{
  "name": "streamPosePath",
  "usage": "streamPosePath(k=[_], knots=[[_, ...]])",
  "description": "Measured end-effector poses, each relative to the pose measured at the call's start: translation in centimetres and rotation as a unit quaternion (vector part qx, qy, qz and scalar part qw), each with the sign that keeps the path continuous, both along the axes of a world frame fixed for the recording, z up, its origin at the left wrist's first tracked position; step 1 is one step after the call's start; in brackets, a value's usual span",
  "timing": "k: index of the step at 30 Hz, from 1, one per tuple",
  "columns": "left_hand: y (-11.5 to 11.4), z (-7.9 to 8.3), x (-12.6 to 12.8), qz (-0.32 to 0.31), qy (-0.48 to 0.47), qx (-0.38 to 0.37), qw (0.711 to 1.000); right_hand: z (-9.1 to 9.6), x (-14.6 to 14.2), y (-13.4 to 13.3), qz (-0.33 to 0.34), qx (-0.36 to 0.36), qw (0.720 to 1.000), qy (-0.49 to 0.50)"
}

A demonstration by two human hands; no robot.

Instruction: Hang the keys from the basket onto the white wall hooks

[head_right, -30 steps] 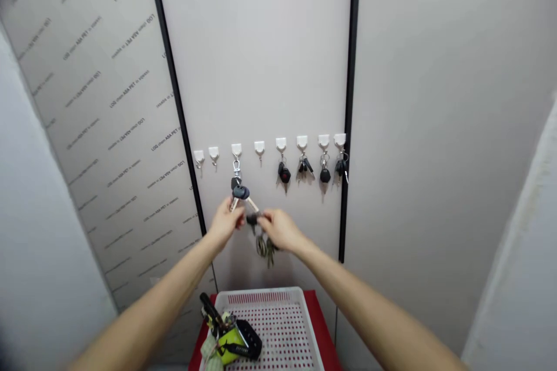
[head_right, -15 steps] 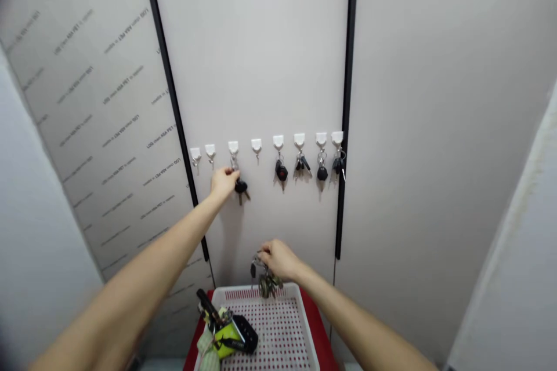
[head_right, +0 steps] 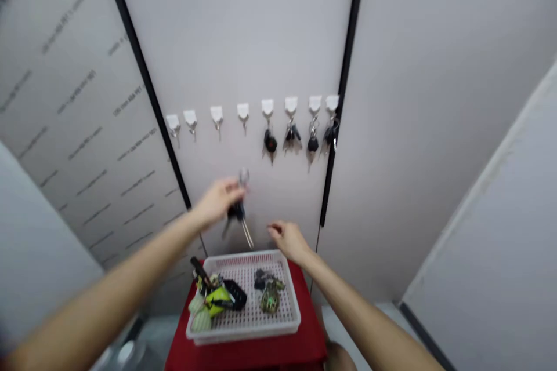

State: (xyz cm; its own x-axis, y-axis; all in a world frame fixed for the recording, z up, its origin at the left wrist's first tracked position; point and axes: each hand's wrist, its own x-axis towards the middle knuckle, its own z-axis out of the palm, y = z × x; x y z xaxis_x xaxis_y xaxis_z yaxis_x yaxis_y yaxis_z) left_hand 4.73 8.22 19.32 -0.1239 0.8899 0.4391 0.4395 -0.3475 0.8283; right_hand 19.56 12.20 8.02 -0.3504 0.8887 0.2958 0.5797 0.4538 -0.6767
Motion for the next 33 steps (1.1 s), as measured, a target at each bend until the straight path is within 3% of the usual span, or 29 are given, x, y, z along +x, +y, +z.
streamPosePath(k=[2,5,7,10,12,14,18,21,25,29,33], knots=[[-1.1,-6.2,0.8,-0.098,0.074,-0.091,0.988,4.5,0.8,1.2,-0.087,0.083,0.988,0.101],[-2.1,-13.2,1.1,-0.114,0.188,-0.214,0.952,11.0,1.1,2.5,-0.168,0.213,0.940,0.206],[-2.9,-15.8,0.8,-0.094,0.241,-0.250,0.933,13.8,0.4,3.3,-0.171,0.249,0.928,0.219],[-3.5,-16.5,0.2,-0.083,0.287,-0.283,0.911,15.3,-1.1,4.4,-0.163,0.249,0.940,0.166],[-2.9,-15.2,-0.1,-0.085,0.264,-0.261,0.925,15.3,-1.5,4.9,-0.185,0.254,0.940,0.131],[-1.4,-12.4,-0.1,-0.084,0.212,-0.205,0.952,15.2,-1.2,5.0,-0.226,0.283,0.924,0.124],[3.0,-3.9,1.4,-0.014,0.138,-0.065,0.988,15.0,0.8,5.1,-0.312,0.355,0.871,0.132],[6.1,1.1,3.7,0.104,0.087,0.042,0.990,15.0,1.7,5.4,-0.312,0.324,0.889,0.081],[8.5,3.4,6.2,0.148,0.094,0.030,0.984,15.1,2.4,6.0,-0.258,0.283,0.920,0.083],[9.1,5.1,6.4,0.082,0.045,0.058,0.994,16.5,3.3,6.0,-0.227,0.319,0.911,0.126],[9.3,8.8,5.4,0.033,-0.006,0.124,0.992,19.5,2.9,5.6,-0.210,0.361,0.898,0.140]])
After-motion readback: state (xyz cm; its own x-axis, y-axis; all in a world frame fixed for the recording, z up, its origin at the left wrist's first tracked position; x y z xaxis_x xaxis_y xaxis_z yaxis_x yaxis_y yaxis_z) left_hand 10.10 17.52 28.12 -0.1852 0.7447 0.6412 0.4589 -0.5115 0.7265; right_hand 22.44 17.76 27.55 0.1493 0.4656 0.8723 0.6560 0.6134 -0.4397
